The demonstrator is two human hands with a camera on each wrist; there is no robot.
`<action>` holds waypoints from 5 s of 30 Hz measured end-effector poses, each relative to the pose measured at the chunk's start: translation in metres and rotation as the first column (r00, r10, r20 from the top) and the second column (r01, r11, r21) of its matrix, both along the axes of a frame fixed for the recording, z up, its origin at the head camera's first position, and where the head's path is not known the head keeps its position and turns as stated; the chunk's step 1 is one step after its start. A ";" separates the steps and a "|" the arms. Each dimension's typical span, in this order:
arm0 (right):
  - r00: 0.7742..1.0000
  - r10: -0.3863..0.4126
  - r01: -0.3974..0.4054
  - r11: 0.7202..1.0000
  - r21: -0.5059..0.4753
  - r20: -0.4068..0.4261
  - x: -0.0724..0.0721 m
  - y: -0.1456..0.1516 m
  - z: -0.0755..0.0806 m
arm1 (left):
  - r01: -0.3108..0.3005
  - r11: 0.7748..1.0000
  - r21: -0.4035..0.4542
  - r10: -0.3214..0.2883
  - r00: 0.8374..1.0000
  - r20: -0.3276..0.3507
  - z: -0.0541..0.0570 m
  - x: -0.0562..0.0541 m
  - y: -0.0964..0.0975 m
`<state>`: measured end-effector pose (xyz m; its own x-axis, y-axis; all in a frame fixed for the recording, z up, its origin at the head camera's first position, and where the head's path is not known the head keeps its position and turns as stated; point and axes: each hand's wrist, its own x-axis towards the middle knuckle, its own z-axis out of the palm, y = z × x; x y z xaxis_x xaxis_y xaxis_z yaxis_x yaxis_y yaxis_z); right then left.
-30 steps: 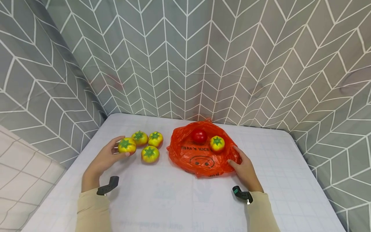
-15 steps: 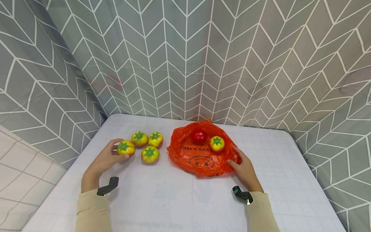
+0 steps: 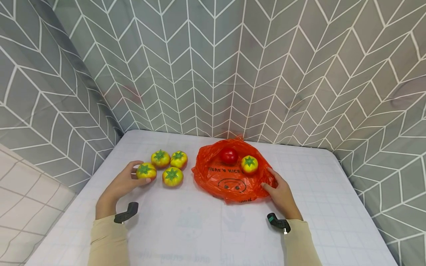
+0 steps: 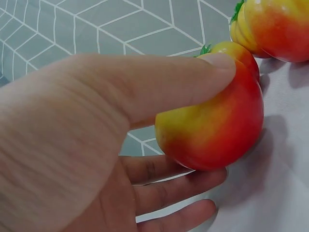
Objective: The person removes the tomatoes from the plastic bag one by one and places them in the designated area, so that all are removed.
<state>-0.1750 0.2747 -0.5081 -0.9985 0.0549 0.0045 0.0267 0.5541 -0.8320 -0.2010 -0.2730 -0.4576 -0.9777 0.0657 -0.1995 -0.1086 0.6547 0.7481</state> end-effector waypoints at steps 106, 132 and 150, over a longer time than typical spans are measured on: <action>1.000 -0.014 0.014 0.999 -0.029 0.022 0.001 -0.006 0.004 | 0.192 0.978 -0.078 -0.205 0.838 -0.506 0.027 -0.009 0.129; 1.000 -0.023 0.023 1.000 0.004 0.017 0.001 -0.005 0.007 | 0.441 0.888 -0.132 -0.458 0.815 -0.356 0.042 -0.062 0.203; 0.999 -0.024 0.024 1.000 0.010 0.038 -0.001 -0.005 0.010 | 0.369 0.817 -0.444 -0.507 0.827 -0.244 0.046 -0.091 0.248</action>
